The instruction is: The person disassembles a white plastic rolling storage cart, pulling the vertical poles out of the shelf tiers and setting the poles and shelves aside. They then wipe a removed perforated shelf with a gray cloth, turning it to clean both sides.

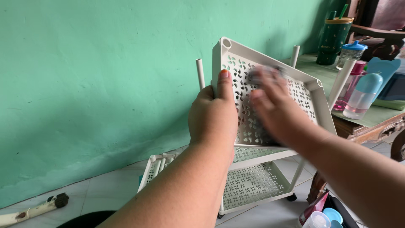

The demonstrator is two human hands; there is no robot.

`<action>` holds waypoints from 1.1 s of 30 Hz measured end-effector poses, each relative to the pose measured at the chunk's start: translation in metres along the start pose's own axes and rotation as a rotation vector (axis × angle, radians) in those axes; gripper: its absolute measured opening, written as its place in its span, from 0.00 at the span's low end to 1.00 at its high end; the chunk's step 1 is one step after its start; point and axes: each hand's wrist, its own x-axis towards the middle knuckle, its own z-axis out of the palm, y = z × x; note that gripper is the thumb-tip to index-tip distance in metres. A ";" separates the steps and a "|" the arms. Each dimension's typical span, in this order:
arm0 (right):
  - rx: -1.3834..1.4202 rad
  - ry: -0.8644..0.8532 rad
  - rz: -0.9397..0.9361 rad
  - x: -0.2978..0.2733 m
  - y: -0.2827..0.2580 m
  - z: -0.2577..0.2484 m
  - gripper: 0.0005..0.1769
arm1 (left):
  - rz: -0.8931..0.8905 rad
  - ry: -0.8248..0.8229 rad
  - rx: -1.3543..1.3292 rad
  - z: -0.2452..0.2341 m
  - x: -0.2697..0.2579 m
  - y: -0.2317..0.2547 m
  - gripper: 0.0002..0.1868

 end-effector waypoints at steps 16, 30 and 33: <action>0.093 0.035 0.038 -0.004 -0.005 -0.003 0.31 | -0.041 -0.051 0.004 -0.002 -0.009 0.014 0.31; 0.023 -0.046 0.017 -0.004 -0.015 -0.013 0.36 | -0.002 -0.025 0.043 -0.013 -0.007 0.021 0.32; -0.008 -0.053 -0.076 -0.003 -0.025 -0.018 0.34 | 0.046 -0.055 -0.085 -0.010 -0.007 0.022 0.32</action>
